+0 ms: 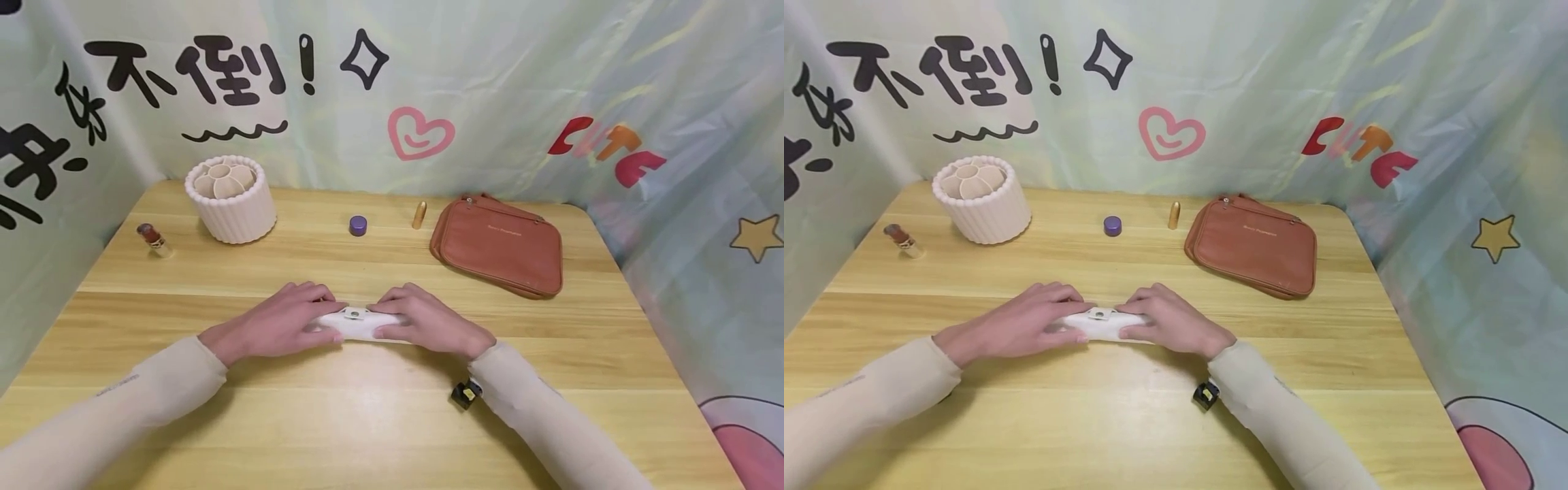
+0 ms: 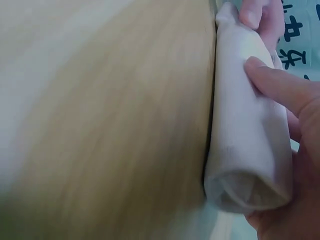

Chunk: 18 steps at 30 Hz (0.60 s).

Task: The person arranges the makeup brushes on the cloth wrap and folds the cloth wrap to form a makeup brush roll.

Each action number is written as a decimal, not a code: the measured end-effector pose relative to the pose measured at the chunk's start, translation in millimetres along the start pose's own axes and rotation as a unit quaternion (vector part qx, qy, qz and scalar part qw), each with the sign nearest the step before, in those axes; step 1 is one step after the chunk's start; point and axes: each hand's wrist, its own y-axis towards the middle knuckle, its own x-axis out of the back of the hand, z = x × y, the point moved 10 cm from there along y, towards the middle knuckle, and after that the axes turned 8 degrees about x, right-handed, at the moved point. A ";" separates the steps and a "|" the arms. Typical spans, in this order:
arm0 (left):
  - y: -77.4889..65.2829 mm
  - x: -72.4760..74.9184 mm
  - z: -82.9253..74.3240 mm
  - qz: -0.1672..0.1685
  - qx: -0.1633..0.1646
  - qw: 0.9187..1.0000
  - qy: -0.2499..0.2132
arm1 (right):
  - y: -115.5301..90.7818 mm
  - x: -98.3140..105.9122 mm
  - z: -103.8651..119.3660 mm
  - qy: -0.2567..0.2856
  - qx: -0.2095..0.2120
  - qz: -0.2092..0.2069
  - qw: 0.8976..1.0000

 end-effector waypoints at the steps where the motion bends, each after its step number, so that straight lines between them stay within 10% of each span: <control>1: 2.0 0.0 -1.6 -0.001 0.000 1.000 -0.006 | 1.4 0.2 0.3 0.001 -0.001 -0.001 1.000; 12: 8.5 9.9 -17.2 -0.064 -0.059 0.996 0.002 | 6.3 3.8 2.4 0.010 -0.008 -0.026 1.000; 18: 6.6 8.0 -6.3 -0.040 -0.038 0.998 -0.027 | 3.7 3.4 -3.1 0.016 -0.014 -0.028 0.999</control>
